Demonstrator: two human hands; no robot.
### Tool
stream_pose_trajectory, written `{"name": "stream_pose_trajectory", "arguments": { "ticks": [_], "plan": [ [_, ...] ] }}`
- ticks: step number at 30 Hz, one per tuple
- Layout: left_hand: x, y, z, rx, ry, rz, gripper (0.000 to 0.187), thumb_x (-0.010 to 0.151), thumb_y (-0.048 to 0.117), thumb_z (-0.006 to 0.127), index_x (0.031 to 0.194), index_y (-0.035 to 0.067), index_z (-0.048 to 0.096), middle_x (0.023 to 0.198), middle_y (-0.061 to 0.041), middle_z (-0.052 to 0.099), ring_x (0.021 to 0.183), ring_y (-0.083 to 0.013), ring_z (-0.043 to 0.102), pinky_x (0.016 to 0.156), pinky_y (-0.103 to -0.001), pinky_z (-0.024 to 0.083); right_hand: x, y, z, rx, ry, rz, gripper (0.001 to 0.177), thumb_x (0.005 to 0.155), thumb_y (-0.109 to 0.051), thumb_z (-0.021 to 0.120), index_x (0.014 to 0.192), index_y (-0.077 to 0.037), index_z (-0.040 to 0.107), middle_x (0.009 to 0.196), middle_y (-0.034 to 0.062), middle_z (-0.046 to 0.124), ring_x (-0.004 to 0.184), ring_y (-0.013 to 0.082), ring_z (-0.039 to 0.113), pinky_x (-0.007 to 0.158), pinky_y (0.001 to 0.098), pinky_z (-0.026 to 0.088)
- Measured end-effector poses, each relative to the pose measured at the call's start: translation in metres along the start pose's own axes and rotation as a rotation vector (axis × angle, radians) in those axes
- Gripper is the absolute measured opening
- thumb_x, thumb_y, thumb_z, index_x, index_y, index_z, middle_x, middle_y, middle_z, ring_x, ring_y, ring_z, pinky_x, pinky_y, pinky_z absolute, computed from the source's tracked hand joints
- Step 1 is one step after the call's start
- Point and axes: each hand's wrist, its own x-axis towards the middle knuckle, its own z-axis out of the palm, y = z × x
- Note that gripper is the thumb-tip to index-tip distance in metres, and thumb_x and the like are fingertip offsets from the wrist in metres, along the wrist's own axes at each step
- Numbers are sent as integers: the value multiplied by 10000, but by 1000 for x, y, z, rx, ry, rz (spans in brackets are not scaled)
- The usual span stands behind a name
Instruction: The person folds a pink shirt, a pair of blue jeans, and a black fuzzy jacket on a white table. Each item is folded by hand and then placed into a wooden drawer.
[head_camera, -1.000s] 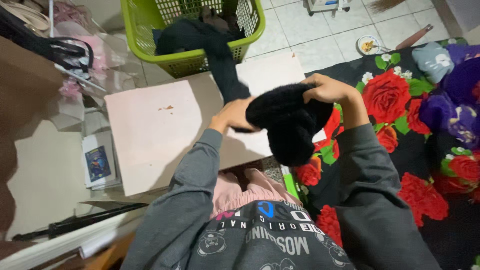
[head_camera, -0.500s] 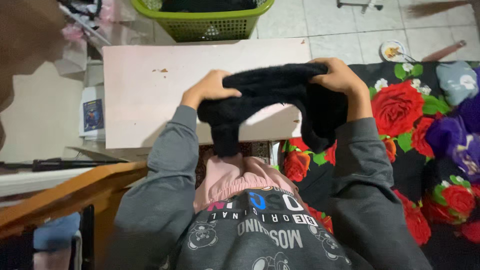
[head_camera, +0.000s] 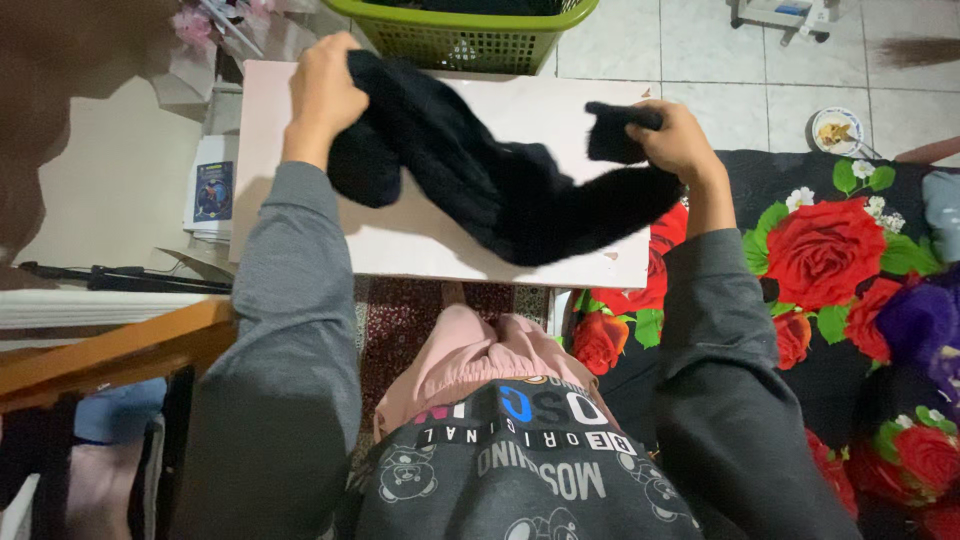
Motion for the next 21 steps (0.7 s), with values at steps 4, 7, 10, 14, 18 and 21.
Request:
{"name": "stream_pose_trajectory", "arguments": {
  "ticks": [4,7,10,14,18,21],
  "plan": [
    [11,-53,18,78,35,-139,345,683,17,636,1014,72,557,1030,-165,613,981,-396,557,801,-463,458,19,17,4,19,215,25,224,822,-92,650,1029,-6,649,842,118,656,762,172,606,690,306,479],
    [10,-87,53,45,142,-296,463,634,44,660,1076,73,528,1039,-182,586,991,-407,527,806,-460,441,31,38,15,-107,286,89,268,794,-158,667,1026,-24,669,873,151,673,806,228,647,724,328,484],
    [8,-115,94,19,93,-412,405,682,72,662,1060,80,515,1087,-151,580,1062,-376,523,875,-454,436,48,70,35,-248,258,263,342,777,-250,680,1035,-27,658,888,211,657,837,315,653,774,366,495],
    [-9,-147,151,43,17,-593,426,697,60,634,1094,47,478,1131,-180,536,1070,-395,506,896,-465,428,61,118,65,-425,240,248,351,751,-263,693,1005,-21,679,931,214,659,894,355,630,806,410,488],
    [-37,-161,193,-35,-30,-654,536,731,119,692,1197,26,444,1183,-217,493,1114,-397,474,943,-445,396,63,133,95,-398,221,407,427,721,-256,690,1097,-62,633,993,213,641,938,362,612,808,434,481],
    [-59,-139,210,-97,-124,-680,694,778,160,708,1340,0,333,1310,-243,395,1195,-398,430,995,-420,387,69,127,123,-452,198,491,492,730,-243,689,1186,-96,576,1124,231,556,997,396,567,828,458,463]
  ]
}}
